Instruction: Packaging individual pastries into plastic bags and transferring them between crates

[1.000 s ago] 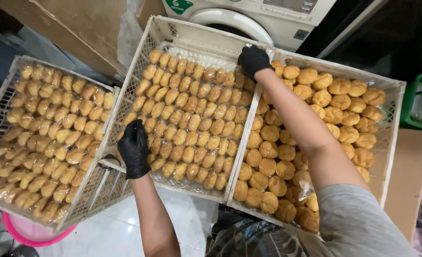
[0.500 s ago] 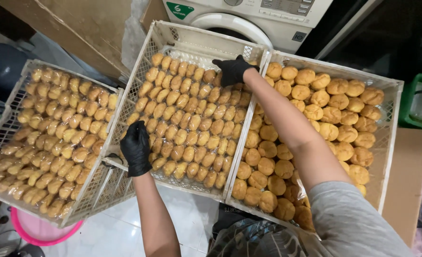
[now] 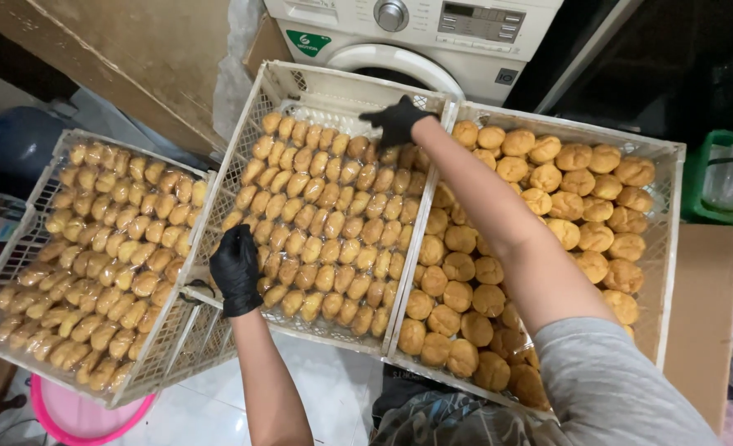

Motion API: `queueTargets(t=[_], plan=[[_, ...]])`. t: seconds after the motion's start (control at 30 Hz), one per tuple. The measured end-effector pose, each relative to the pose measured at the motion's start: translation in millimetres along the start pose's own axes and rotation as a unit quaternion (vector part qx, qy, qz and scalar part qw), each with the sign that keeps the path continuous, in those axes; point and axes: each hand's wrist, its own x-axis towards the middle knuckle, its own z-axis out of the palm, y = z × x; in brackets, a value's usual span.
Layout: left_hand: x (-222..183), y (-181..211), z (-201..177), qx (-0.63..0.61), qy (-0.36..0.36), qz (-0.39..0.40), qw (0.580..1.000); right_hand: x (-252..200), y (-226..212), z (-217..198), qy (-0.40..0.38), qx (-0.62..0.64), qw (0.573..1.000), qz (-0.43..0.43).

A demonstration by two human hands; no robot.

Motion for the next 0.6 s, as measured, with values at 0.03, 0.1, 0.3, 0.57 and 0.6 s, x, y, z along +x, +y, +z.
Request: queueTargets(t=[0.03,0.1,0.3,0.57,0.6], plan=[[0,-5,1,-0.005,-0.001,0.001,1.0,6,13,7,0.131,0.063,0.989,0.011],[-1,-10,4,-0.011,0.0,0.001,1.0,30,41,29,0.259,0.122,0.958,0.021],[-2,5,-3,-0.027,-0.011,-0.008,1.0,71,73,99,0.328,-0.1,0.931,0.128],[-1,9,0,0.014,-0.032,-0.002,0.999,55,51,114,0.403,-0.097,0.905,0.097],[1,7,3,0.009,-0.031,0.002,0.999,25,35,94,0.406,-0.101,0.903,0.101]])
